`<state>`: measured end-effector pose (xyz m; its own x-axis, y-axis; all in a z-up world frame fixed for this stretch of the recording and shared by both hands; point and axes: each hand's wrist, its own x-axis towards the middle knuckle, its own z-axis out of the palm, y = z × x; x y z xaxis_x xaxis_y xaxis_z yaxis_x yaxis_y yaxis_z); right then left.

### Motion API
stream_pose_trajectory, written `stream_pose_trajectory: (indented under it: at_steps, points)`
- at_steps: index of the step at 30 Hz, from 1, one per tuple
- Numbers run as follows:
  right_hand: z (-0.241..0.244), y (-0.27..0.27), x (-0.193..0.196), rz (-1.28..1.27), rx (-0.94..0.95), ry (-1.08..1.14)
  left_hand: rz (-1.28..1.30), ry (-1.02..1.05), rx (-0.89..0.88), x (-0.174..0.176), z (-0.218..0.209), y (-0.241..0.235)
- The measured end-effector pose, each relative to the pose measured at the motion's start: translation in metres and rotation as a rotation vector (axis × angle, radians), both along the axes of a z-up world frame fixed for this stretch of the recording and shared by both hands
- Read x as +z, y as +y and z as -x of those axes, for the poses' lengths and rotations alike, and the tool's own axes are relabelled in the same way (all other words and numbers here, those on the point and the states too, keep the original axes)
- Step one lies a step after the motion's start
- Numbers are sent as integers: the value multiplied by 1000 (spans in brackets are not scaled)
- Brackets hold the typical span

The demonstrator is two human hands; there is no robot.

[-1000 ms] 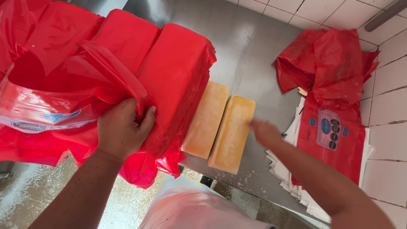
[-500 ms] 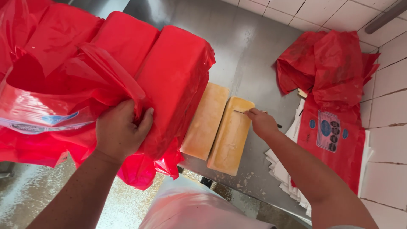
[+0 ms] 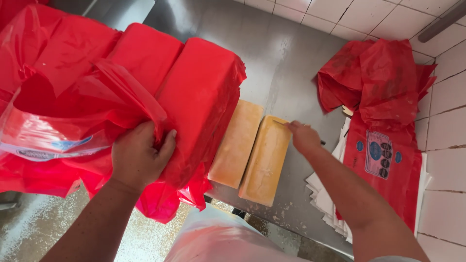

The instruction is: The person repeatedly picks up rectangular food blocks, wraps each in a red plastic bag, and places the wrapped items on a nearby stainless steel counter. The person also uses a knife to trim the edges of some blocks before wrapping.

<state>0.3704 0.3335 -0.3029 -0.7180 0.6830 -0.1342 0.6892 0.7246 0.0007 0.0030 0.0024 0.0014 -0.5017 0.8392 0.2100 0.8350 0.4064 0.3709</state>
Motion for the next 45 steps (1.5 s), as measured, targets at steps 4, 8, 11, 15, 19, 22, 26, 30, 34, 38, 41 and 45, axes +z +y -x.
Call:
stream_pose_trajectory:
  at_steps: [4,8,11,15,19,22,26,30,34,38,41,45]
  points:
    - [16,-68,66,346,55,31,-6,-6,8,-4,1,-2]
    - [-16,-72,38,105,463,2,-18,-14,-5,2,3,2]
    - [-20,-58,40,329,159,-103,20,-37,18,0,-1,0]
    - [-24,-54,19,-87,200,-4,-1,-16,8,-3,0,-1]
    - [-70,-95,-57,-96,491,-10,5,1,14,-7,3,0]
    - [-59,-105,-8,-57,397,-39,15,18,11,-5,3,-1]
    - [-35,-47,1,-100,208,23,5,5,5,-9,3,-4]
    - [-25,-55,-12,-187,262,-4,8,-25,10,-7,6,0]
    - [-39,-79,3,-101,442,-39,-8,-63,-21,-4,6,-4]
    - [-17,-50,20,165,191,-28,3,-48,-14,-3,5,-5]
    - [-11,-45,10,-78,152,-32,-4,-41,-26,-6,5,-4]
    - [-40,-107,-9,196,248,50,8,-50,-21,-5,6,-2]
